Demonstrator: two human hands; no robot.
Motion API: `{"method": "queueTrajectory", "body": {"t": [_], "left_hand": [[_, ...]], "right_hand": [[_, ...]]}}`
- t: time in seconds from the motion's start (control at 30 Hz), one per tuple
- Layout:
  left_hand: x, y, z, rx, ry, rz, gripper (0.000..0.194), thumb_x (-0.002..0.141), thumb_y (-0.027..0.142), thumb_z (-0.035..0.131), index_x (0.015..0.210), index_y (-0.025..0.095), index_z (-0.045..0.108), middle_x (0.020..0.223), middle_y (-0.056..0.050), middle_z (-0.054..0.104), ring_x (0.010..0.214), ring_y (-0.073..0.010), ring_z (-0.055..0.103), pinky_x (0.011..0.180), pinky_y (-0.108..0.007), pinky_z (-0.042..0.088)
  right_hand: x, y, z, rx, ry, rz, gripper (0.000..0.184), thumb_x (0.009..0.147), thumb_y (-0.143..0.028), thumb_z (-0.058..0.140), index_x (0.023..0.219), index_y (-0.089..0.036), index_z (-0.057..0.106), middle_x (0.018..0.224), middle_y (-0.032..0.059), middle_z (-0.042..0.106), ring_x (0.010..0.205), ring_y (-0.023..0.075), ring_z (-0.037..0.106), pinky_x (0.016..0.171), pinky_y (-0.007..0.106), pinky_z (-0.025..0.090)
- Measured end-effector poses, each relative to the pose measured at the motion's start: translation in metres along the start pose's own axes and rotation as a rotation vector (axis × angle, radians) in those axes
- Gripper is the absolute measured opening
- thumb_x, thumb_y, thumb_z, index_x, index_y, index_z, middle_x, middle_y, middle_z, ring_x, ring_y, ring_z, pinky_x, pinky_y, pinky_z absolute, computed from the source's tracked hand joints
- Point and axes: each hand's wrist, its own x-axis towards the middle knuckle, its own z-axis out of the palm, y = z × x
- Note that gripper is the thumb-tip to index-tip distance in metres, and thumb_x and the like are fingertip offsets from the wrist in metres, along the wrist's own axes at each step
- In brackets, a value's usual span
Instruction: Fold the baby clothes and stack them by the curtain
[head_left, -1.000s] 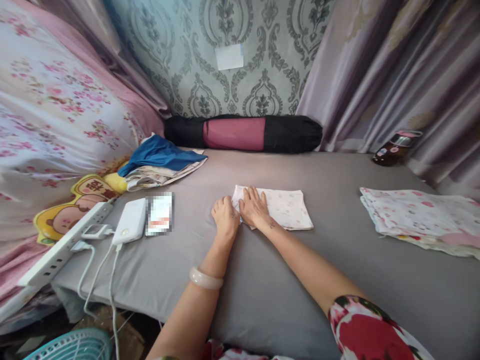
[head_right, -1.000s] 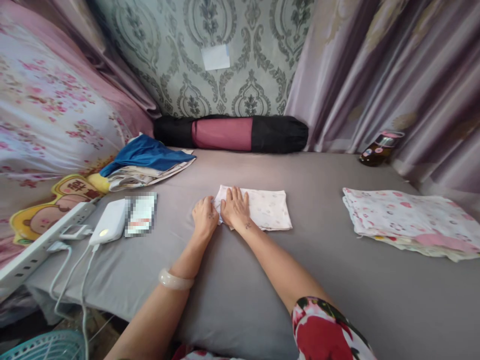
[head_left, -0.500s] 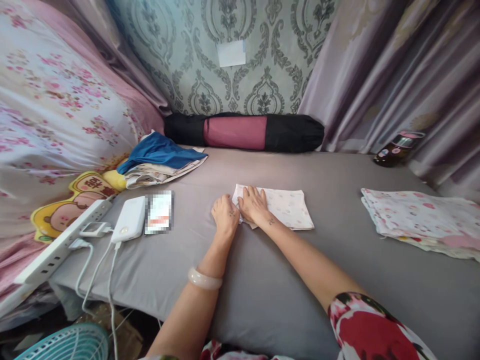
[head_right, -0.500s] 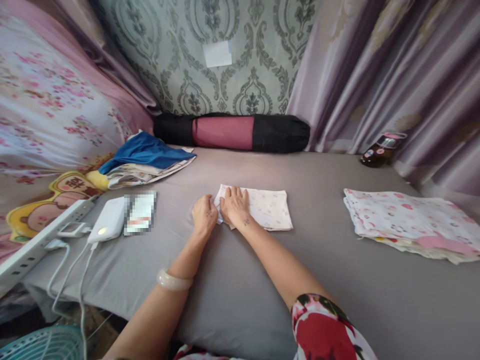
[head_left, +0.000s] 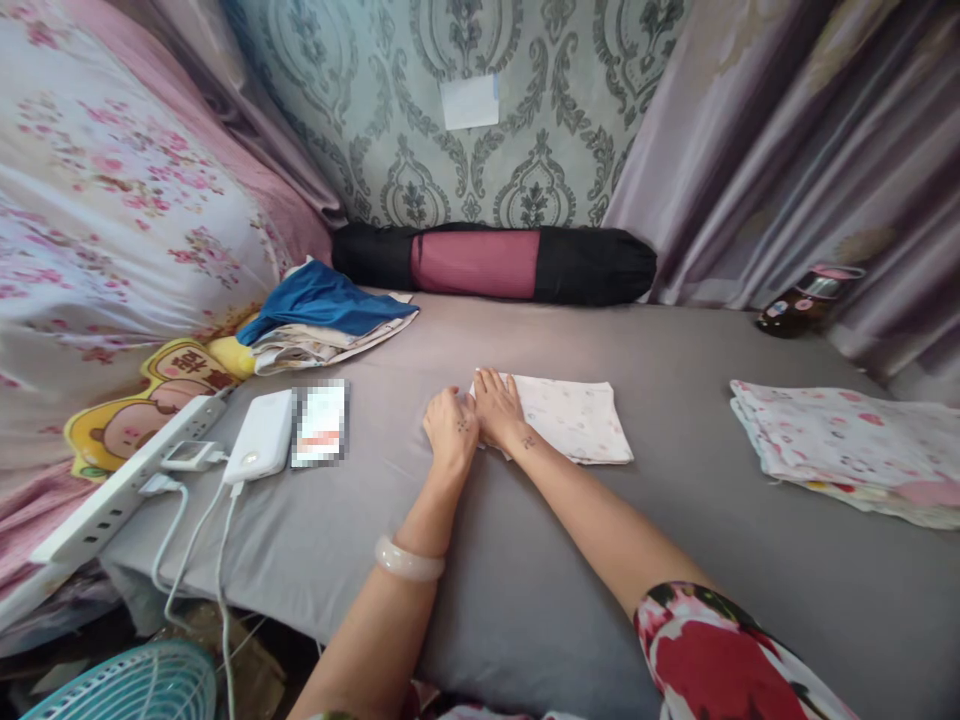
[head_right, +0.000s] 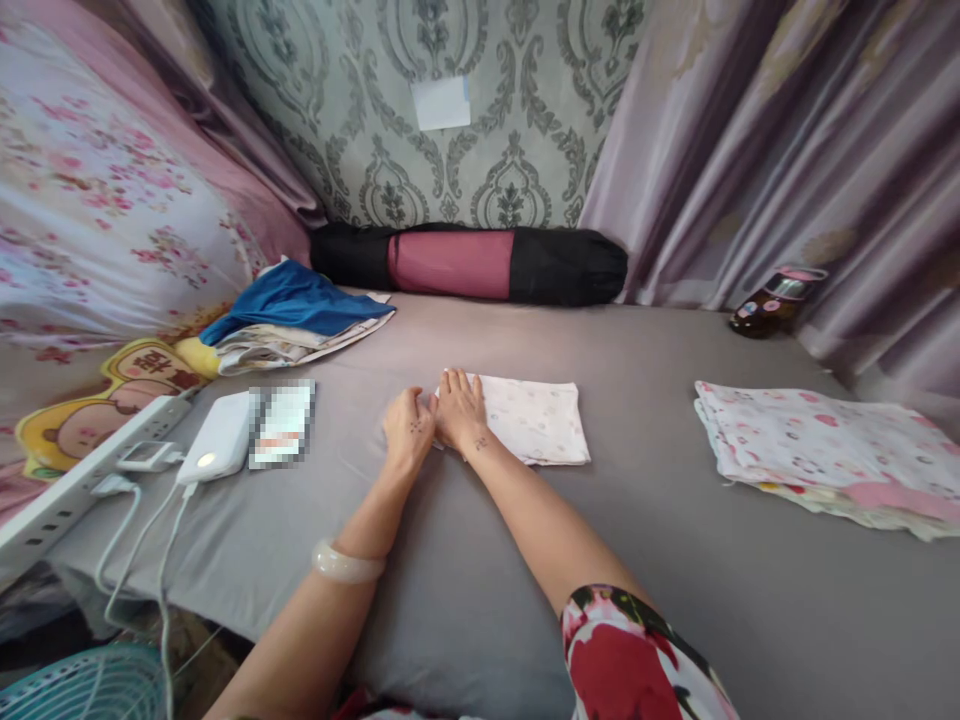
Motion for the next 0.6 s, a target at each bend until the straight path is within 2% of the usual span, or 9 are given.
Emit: {"method": "queueTrajectory", "body": {"t": [0.3, 0.47, 0.6], "left_hand": [[0.004, -0.004, -0.002, -0.059, -0.028, -0.020, 0.034, 0.090, 0.022, 0.038, 0.116, 0.013, 0.059, 0.115, -0.015, 0.067, 0.115, -0.0242, 0.059, 0.097, -0.038, 0.044], [0.004, -0.008, 0.002, -0.073, -0.004, -0.024, 0.035, 0.090, 0.019, 0.035, 0.115, 0.014, 0.059, 0.114, -0.013, 0.068, 0.113, -0.0239, 0.060, 0.097, -0.037, 0.044], [0.004, -0.007, 0.001, -0.082, -0.005, -0.019, 0.034, 0.089, 0.017, 0.037, 0.115, 0.015, 0.059, 0.116, -0.012, 0.067, 0.114, -0.0228, 0.059, 0.098, -0.036, 0.044]], "right_hand": [[-0.012, -0.007, -0.012, -0.017, -0.039, -0.033, 0.054, 0.097, -0.027, 0.028, 0.146, -0.007, 0.033, 0.155, 0.0163, 0.028, 0.144, 0.0270, 0.018, 0.115, 0.048, 0.010], [-0.022, -0.012, -0.010, -0.018, -0.085, -0.042, 0.055, 0.094, -0.024, 0.033, 0.146, -0.004, 0.032, 0.156, 0.0174, 0.025, 0.145, 0.0273, 0.016, 0.115, 0.049, 0.010], [-0.023, -0.012, -0.007, -0.008, -0.062, -0.047, 0.056, 0.093, -0.024, 0.034, 0.145, -0.004, 0.033, 0.155, 0.0178, 0.026, 0.144, 0.0277, 0.016, 0.115, 0.049, 0.010]]}}
